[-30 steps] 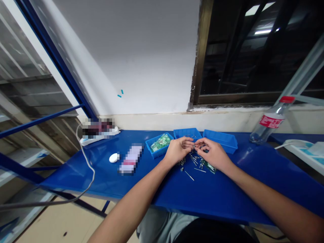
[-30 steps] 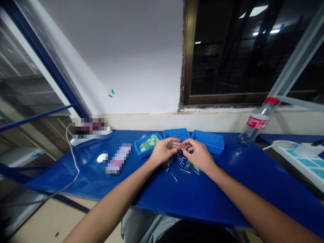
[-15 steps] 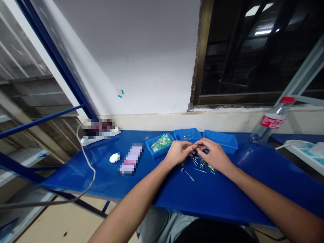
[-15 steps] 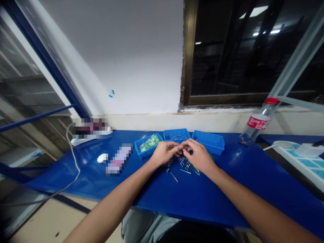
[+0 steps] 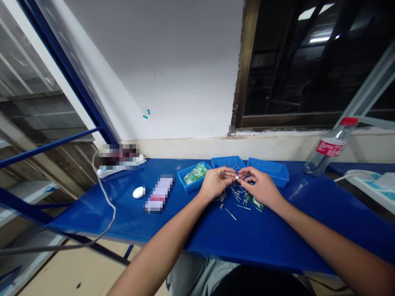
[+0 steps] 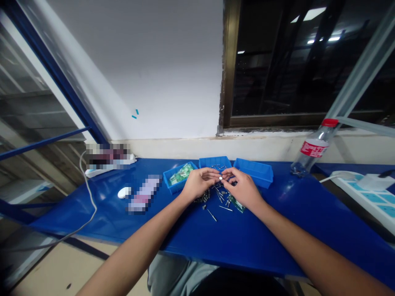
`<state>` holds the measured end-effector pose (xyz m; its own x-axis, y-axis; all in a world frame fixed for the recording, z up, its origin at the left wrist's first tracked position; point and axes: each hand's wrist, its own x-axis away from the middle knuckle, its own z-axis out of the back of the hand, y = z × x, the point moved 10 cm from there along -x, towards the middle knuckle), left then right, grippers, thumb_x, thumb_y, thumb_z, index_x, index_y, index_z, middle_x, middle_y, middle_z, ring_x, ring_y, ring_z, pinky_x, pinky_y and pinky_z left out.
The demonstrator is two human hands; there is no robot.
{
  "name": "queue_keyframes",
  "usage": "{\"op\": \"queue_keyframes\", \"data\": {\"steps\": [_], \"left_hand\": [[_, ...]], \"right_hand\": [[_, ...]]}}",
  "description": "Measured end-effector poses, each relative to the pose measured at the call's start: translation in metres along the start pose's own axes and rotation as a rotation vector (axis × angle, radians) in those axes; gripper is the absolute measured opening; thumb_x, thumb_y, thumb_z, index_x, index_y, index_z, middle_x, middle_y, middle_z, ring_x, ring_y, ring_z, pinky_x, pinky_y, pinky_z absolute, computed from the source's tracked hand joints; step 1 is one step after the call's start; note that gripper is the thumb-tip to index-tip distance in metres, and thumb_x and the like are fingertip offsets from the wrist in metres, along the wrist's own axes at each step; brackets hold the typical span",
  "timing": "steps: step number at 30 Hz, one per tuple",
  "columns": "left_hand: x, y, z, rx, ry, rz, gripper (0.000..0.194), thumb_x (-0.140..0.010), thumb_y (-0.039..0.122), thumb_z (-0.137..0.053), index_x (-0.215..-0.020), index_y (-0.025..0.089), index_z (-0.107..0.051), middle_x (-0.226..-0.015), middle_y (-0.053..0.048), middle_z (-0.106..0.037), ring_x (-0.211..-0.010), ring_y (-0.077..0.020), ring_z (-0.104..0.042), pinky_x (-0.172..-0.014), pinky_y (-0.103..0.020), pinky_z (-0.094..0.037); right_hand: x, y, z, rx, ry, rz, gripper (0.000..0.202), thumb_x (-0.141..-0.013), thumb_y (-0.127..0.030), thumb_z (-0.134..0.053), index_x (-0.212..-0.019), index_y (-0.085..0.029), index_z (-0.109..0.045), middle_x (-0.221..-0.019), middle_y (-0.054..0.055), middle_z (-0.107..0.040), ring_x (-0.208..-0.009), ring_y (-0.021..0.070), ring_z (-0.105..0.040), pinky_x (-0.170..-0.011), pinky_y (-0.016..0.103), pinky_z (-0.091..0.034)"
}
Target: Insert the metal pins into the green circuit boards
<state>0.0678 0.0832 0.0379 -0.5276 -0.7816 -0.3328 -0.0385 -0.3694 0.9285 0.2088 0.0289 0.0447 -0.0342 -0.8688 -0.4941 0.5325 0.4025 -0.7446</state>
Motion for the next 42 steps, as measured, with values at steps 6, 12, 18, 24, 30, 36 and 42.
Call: {"op": "queue_keyframes", "data": {"steps": [6,12,18,24,30,36,42], "left_hand": [[0.0,0.003,0.002,0.076,-0.005,0.018,0.029,-0.08,0.01,-0.077,-0.109,0.011,-0.07,-0.099,-0.014,-0.08,-0.091,-0.0205,-0.078,-0.089,-0.035,-0.063],[-0.002,0.002,0.002,0.118,-0.018,-0.001,0.033,-0.079,0.01,-0.078,-0.111,0.01,-0.069,-0.099,-0.013,-0.078,-0.088,-0.0172,-0.076,-0.087,-0.032,-0.061],[0.001,0.005,-0.006,0.094,-0.073,-0.014,0.035,-0.085,0.018,-0.076,-0.117,0.011,-0.066,-0.106,-0.015,-0.077,-0.093,-0.0193,-0.075,-0.091,-0.035,-0.06],[0.018,0.032,-0.037,-0.446,-0.307,-0.269,0.032,-0.093,0.037,-0.071,-0.119,0.019,-0.074,-0.121,-0.011,-0.075,-0.115,-0.0252,-0.07,-0.106,-0.038,-0.051],[0.024,0.019,-0.053,-0.66,-0.504,-0.349,0.022,-0.093,0.026,-0.068,-0.111,0.019,-0.079,-0.117,-0.008,-0.078,-0.112,-0.0226,-0.072,-0.104,-0.03,-0.05],[0.018,0.013,-0.044,-0.72,-0.438,-0.306,0.021,-0.091,0.015,-0.066,-0.106,0.02,-0.079,-0.105,-0.004,-0.08,-0.097,-0.0195,-0.074,-0.09,-0.027,-0.053],[0.018,0.019,-0.041,-0.762,-0.387,-0.328,0.016,-0.086,0.013,-0.066,-0.098,0.018,-0.076,-0.1,-0.004,-0.079,-0.093,-0.0213,-0.072,-0.088,-0.029,-0.052]], "right_hand": [[0.003,-0.018,0.007,0.125,0.049,0.133,0.023,-0.09,-0.028,-0.066,-0.113,-0.022,-0.068,-0.102,0.006,-0.076,-0.08,0.0205,-0.071,-0.078,0.036,-0.06],[0.006,-0.034,0.009,0.198,0.081,0.263,0.033,-0.094,-0.023,-0.061,-0.126,-0.024,-0.062,-0.102,0.005,-0.073,-0.084,0.0203,-0.069,-0.082,0.037,-0.058],[0.004,-0.042,0.008,0.237,0.06,0.313,0.033,-0.092,-0.02,-0.059,-0.125,-0.023,-0.063,-0.1,0.006,-0.068,-0.084,0.0213,-0.066,-0.078,0.035,-0.057],[-0.009,-0.012,0.037,0.458,0.185,0.253,0.018,-0.094,-0.022,-0.056,-0.105,-0.022,-0.069,-0.102,0.008,-0.07,-0.089,0.0238,-0.067,-0.085,0.039,-0.055],[-0.018,0.033,0.036,0.698,0.064,0.145,0.023,-0.097,-0.028,-0.053,-0.104,-0.02,-0.073,-0.098,0.009,-0.077,-0.096,0.0299,-0.066,-0.089,0.045,-0.051],[-0.015,0.035,0.028,0.829,0.015,0.135,0.032,-0.099,-0.042,-0.053,-0.104,-0.021,-0.076,-0.101,0.01,-0.078,-0.102,0.0343,-0.064,-0.089,0.049,-0.048],[-0.013,0.019,0.034,0.718,0.105,0.204,0.024,-0.097,-0.039,-0.057,-0.102,-0.023,-0.073,-0.102,0.009,-0.076,-0.104,0.0325,-0.062,-0.092,0.049,-0.047]]}}
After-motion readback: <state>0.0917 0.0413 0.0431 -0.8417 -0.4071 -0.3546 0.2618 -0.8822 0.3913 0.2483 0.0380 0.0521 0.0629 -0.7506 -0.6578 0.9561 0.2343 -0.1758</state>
